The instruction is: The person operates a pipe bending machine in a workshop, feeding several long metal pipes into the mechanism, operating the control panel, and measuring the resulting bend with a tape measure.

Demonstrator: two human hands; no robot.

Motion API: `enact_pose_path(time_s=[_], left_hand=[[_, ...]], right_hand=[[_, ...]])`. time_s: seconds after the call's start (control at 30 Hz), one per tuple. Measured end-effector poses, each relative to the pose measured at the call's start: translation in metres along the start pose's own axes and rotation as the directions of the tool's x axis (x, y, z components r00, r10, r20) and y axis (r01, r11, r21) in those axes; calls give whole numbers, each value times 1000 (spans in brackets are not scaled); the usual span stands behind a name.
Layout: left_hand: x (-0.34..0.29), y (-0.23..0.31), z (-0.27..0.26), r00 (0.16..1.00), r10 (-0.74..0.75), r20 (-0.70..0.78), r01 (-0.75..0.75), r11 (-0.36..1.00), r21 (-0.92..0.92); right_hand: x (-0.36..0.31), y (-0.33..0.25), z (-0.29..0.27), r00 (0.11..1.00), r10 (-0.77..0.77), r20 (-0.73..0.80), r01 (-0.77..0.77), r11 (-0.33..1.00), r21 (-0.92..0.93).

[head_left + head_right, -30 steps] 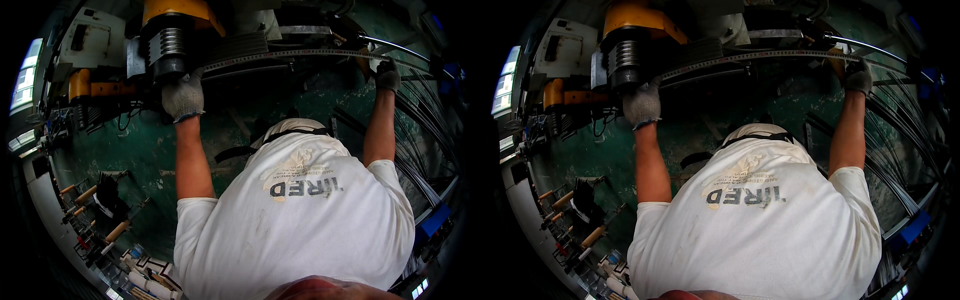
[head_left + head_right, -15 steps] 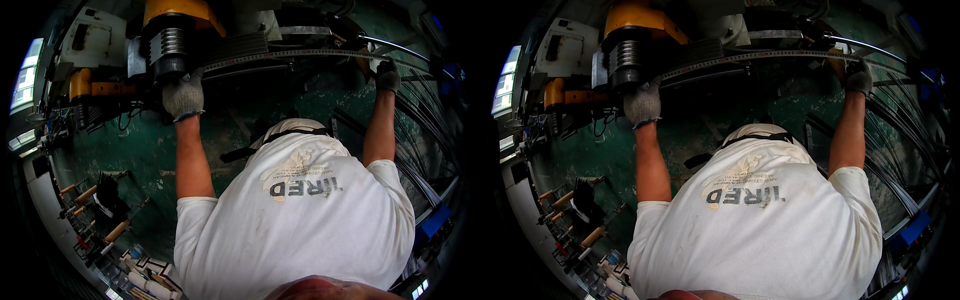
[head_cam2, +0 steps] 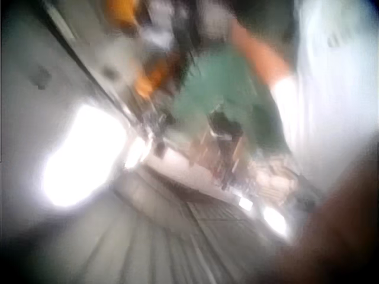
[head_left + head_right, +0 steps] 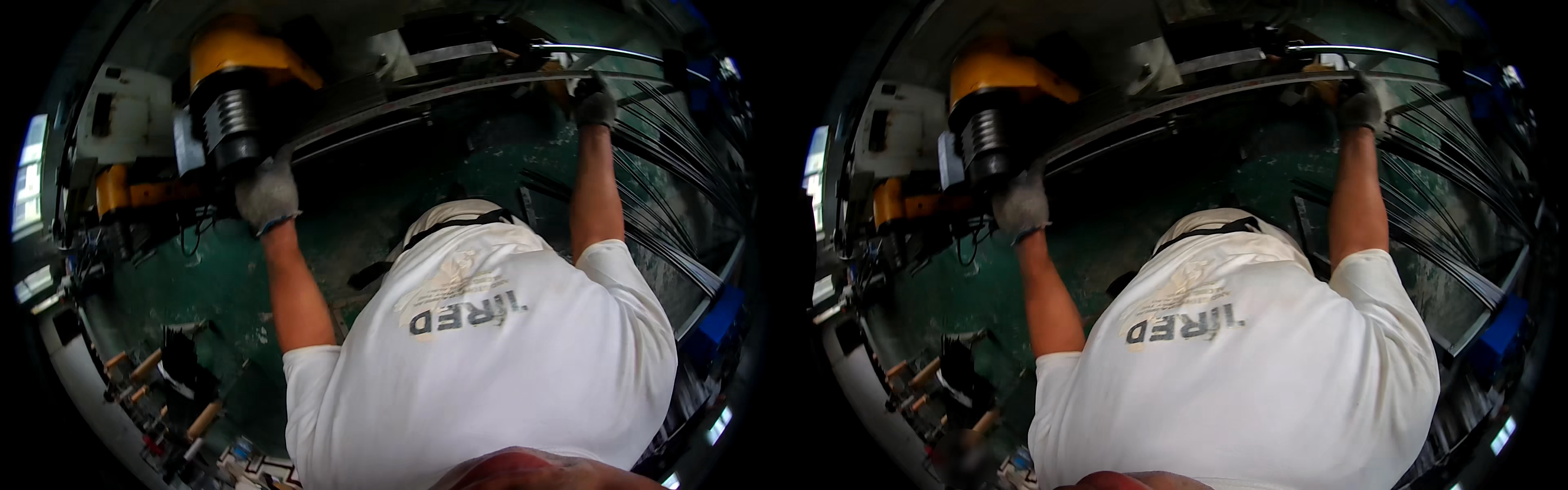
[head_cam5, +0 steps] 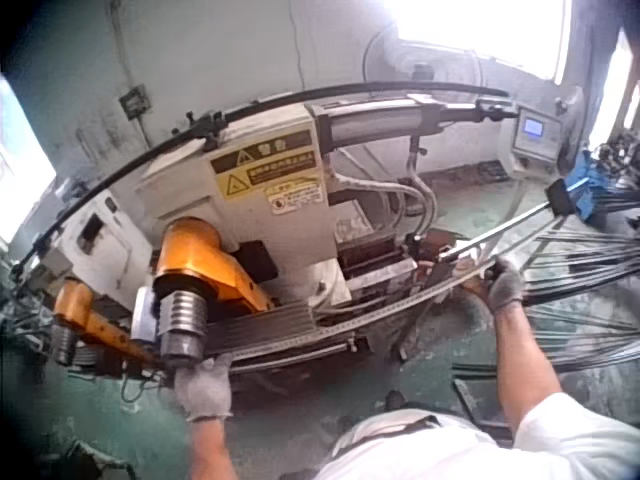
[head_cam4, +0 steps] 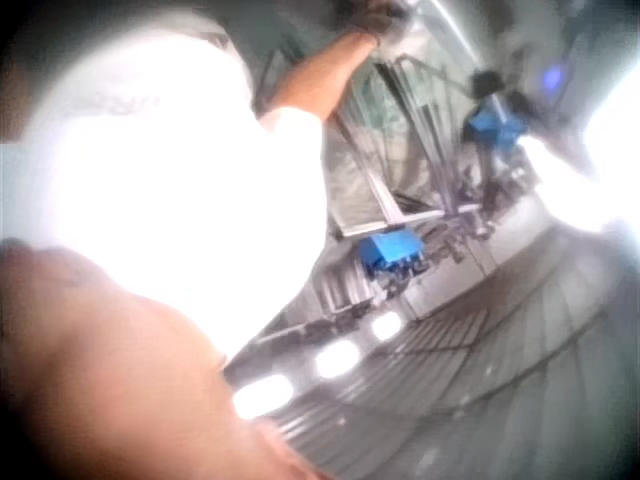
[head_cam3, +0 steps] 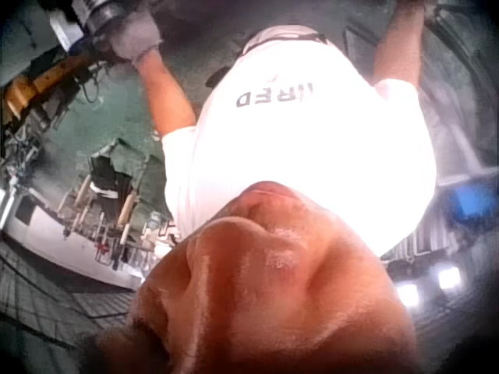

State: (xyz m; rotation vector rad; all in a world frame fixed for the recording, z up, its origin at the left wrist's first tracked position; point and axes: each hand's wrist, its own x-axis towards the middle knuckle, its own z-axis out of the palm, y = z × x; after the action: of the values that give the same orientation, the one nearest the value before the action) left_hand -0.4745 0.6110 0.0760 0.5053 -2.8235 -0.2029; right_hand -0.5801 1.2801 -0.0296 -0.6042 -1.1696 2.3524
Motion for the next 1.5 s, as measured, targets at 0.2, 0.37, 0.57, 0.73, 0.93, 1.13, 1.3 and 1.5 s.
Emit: enact_pose_path(time_s=[0.2, 0.37, 0.57, 0.73, 0.93, 1.13, 1.3, 1.5], left_hand=[[-4, 29, -33, 998, -10, 60, 12, 999, -34], [1, 43, -41, 960, -166, 224, 171, 985, -3], [0, 41, -42, 952, -191, 239, 203, 979, -24], [-1, 3, -6, 1000, 8, -25, -5, 992, 130], [-1, 10, -12, 1000, -30, 3, 30, 995, -99], [-1, 13, -9, 995, -85, -47, 81, 993, -88], [-1, 11, -9, 989, -149, 11, 149, 981, -126], [-15, 15, -18, 992, -120, 30, 123, 973, -195]], right_hand=[[-25, -2, 39, 992, 24, -127, -16, 998, 62], [-56, -19, 63, 986, -57, -159, 55, 998, -13], [-46, -9, 58, 991, -1, -135, 8, 999, 50], [-31, -3, 41, 994, 11, -110, -9, 1000, 16], [-31, -5, 41, 990, 5, -143, -10, 999, -30], [2, 3, 13, 997, 16, -81, -18, 999, -31], [-5, 4, 17, 998, 5, -61, -7, 999, -38], [-18, -6, 18, 995, 43, 92, -46, 999, 27]])
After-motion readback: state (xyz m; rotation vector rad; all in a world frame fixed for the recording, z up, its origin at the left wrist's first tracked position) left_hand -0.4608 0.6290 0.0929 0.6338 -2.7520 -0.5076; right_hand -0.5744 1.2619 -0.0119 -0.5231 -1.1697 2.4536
